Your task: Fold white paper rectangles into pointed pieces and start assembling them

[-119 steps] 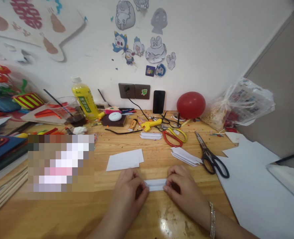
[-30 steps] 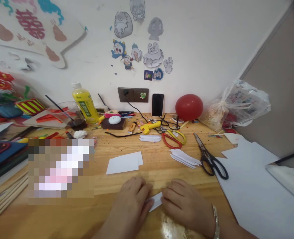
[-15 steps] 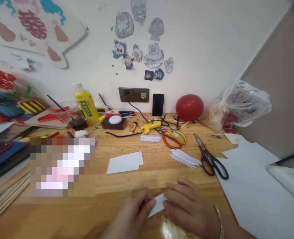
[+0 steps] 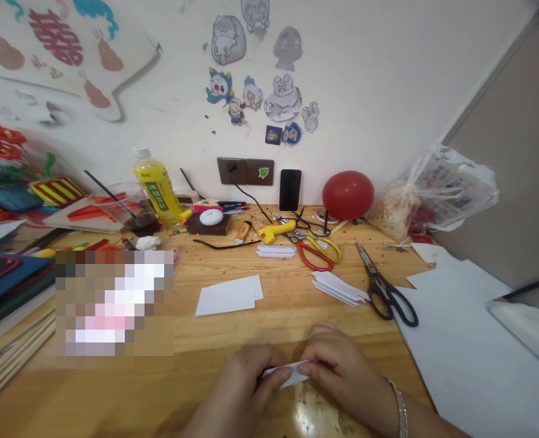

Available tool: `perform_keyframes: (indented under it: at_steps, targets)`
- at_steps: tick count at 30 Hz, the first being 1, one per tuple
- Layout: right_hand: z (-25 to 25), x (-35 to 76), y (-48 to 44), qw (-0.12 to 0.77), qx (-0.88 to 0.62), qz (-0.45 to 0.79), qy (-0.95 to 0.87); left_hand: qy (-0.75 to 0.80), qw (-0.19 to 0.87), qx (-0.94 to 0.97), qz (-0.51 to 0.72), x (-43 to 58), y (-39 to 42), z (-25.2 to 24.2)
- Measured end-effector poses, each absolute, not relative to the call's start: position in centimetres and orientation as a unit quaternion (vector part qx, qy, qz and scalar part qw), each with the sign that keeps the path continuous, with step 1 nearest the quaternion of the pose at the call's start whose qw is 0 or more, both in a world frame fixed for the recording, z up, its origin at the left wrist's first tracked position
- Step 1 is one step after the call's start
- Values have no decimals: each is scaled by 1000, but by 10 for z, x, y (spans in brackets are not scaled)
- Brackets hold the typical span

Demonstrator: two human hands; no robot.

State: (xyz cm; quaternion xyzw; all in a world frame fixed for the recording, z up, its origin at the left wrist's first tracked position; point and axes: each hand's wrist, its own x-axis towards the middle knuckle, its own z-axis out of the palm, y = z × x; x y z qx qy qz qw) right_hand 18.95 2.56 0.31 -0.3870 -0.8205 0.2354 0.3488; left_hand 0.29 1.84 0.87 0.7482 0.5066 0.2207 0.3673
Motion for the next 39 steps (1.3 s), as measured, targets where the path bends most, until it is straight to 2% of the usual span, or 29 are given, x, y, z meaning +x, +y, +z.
perform_keyframes:
  at_steps: [16,22,28,39]
  targets:
    - [9,188,23,289,-416,293,-811,458,369,769,249,6,16,14]
    - [16,199,28,222,-385,366,-818,486,441,729,194,0,20,17]
    - [16,208,28,208,-380,475,-766,467,535,681,180,-5,24,16]
    - [11,194,23,283,-388,348,-805,475,589,610,237,0,23,12]
